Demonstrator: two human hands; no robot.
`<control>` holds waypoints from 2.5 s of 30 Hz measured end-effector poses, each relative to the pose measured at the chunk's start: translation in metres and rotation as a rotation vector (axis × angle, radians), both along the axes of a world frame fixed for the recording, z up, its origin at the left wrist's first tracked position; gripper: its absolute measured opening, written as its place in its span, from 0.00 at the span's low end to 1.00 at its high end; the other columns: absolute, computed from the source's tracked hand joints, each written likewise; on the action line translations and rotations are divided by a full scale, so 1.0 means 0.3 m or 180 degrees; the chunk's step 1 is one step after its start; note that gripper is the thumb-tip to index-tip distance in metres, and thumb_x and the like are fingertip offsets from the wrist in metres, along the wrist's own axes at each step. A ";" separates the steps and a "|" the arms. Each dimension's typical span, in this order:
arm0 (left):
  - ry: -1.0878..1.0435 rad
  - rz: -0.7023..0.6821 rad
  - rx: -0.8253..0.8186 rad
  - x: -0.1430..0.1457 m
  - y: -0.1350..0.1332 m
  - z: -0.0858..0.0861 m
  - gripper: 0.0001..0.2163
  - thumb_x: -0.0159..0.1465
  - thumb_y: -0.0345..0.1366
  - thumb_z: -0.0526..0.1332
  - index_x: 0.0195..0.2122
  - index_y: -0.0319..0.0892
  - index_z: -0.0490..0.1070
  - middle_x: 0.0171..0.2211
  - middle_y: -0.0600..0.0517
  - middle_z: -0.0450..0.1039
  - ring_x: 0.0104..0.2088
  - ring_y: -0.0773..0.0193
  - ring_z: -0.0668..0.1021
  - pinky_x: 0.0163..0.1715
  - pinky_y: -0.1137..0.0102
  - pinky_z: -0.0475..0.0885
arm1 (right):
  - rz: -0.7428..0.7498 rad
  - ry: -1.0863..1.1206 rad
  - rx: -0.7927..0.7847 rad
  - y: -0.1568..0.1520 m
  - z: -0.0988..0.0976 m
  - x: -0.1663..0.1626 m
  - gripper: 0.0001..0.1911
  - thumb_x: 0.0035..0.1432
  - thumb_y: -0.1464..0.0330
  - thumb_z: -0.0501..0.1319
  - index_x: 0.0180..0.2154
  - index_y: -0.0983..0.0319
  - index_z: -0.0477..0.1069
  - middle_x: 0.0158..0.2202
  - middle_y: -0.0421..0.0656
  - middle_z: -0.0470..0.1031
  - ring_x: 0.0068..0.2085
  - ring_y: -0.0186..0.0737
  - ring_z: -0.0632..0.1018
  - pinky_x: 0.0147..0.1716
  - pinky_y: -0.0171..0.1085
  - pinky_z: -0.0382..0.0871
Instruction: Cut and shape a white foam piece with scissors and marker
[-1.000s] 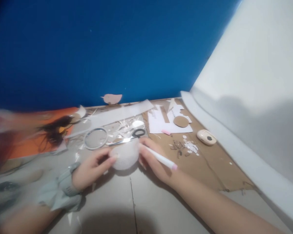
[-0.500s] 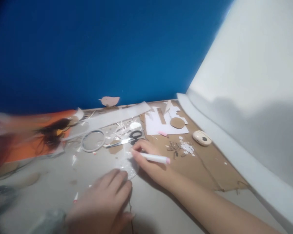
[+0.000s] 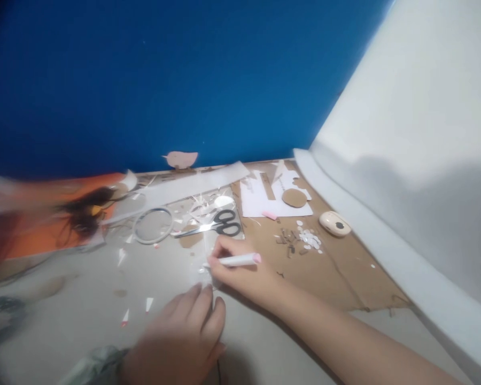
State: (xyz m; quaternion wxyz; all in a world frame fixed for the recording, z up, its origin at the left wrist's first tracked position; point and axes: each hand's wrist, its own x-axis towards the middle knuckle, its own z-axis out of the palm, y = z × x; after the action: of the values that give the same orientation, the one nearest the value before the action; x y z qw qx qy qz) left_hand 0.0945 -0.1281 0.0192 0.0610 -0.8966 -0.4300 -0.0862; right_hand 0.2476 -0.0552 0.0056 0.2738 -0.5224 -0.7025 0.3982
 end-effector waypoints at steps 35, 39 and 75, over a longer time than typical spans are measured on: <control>0.0056 -0.0208 -0.0597 0.000 0.010 -0.011 0.11 0.64 0.34 0.55 0.45 0.37 0.70 0.43 0.40 0.76 0.44 0.50 0.78 0.36 0.60 0.76 | -0.0178 0.0227 -0.0007 0.000 0.008 -0.020 0.09 0.57 0.68 0.59 0.26 0.60 0.63 0.23 0.36 0.67 0.25 0.33 0.68 0.23 0.31 0.60; 0.0066 -0.0189 -0.0493 0.001 0.003 -0.023 0.11 0.64 0.34 0.54 0.44 0.37 0.70 0.45 0.40 0.75 0.44 0.50 0.78 0.37 0.60 0.75 | -0.0778 0.0587 0.0184 0.014 0.011 -0.001 0.08 0.61 0.62 0.57 0.34 0.59 0.66 0.24 0.37 0.69 0.26 0.36 0.71 0.25 0.34 0.64; -0.4141 0.0086 -0.4142 -0.123 0.201 0.003 0.19 0.63 0.30 0.53 0.56 0.44 0.57 0.47 0.50 0.70 0.47 0.62 0.72 0.48 0.67 0.65 | -0.0659 0.0274 0.0708 0.033 0.022 0.021 0.09 0.63 0.64 0.54 0.39 0.58 0.70 0.34 0.42 0.75 0.34 0.41 0.76 0.34 0.38 0.68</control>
State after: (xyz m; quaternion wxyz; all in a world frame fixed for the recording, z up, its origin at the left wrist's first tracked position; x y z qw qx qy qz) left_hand 0.0575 -0.0677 0.0201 -0.7084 -0.5240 -0.3538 -0.3139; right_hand 0.2540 -0.0453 0.0121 0.3995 -0.5409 -0.6723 0.3096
